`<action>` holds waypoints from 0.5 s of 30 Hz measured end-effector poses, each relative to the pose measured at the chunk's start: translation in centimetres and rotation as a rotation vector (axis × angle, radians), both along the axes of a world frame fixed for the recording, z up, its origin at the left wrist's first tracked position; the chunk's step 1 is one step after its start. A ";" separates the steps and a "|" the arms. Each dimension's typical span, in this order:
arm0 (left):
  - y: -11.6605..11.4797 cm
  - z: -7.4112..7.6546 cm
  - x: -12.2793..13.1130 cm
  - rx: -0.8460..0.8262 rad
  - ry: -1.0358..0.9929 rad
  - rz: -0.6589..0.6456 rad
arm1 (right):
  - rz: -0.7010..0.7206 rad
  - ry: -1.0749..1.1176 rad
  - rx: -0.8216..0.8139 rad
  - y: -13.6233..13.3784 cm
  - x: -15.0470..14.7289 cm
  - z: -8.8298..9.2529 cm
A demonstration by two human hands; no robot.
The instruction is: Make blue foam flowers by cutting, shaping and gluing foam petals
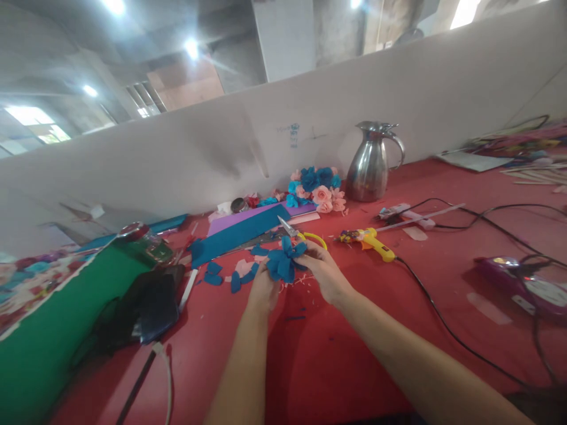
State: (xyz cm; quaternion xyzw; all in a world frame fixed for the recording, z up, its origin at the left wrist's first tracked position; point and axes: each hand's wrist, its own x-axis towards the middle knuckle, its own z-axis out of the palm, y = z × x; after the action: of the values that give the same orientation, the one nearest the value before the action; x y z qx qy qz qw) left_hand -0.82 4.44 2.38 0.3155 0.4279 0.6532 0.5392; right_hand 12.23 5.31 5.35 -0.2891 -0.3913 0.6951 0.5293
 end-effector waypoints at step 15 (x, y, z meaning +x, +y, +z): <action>-0.2 0.5 0.2 0.024 0.024 -0.006 | 0.014 -0.046 0.050 0.3 0.1 -0.4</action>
State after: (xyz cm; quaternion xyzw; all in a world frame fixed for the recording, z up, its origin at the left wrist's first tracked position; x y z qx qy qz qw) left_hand -0.64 4.26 2.90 0.3311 0.4255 0.6527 0.5323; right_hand 12.31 5.61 4.94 -0.2891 -0.4227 0.6818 0.5224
